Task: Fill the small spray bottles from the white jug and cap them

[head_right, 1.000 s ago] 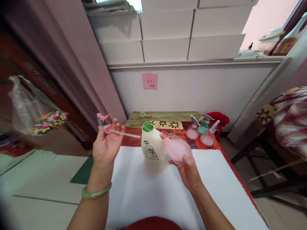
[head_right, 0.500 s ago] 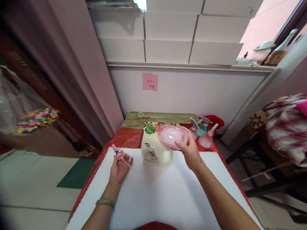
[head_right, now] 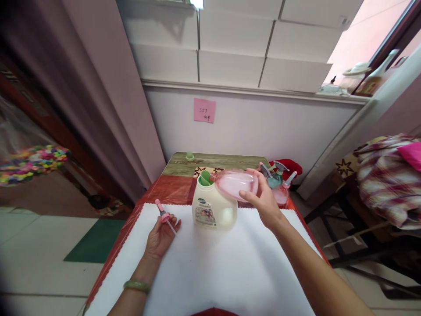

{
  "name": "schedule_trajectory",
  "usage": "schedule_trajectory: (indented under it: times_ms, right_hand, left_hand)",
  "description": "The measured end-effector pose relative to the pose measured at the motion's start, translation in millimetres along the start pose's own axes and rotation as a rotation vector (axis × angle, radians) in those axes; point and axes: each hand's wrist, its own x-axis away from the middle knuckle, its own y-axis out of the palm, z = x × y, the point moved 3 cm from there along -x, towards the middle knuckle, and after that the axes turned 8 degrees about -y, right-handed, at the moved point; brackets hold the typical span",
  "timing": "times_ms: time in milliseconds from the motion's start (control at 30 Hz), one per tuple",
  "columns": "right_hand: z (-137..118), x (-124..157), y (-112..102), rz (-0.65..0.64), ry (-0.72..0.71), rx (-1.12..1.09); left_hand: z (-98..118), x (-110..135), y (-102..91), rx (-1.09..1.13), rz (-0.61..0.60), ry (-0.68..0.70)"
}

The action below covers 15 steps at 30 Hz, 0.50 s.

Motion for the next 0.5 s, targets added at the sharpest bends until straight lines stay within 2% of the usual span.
schedule_trajectory:
  times_ms: [267, 500]
  right_hand:
    - [-20.0, -1.0, 1.1, -0.02, -0.007, 0.08]
    - [-25.3, -3.1, 2.6, -0.029, 0.006, 0.072]
  left_hand:
    - [1.9, -1.6, -5.0, -0.016, 0.056, 0.01]
    - [1.8, -1.0, -4.9, -0.039, 0.068, 0.014]
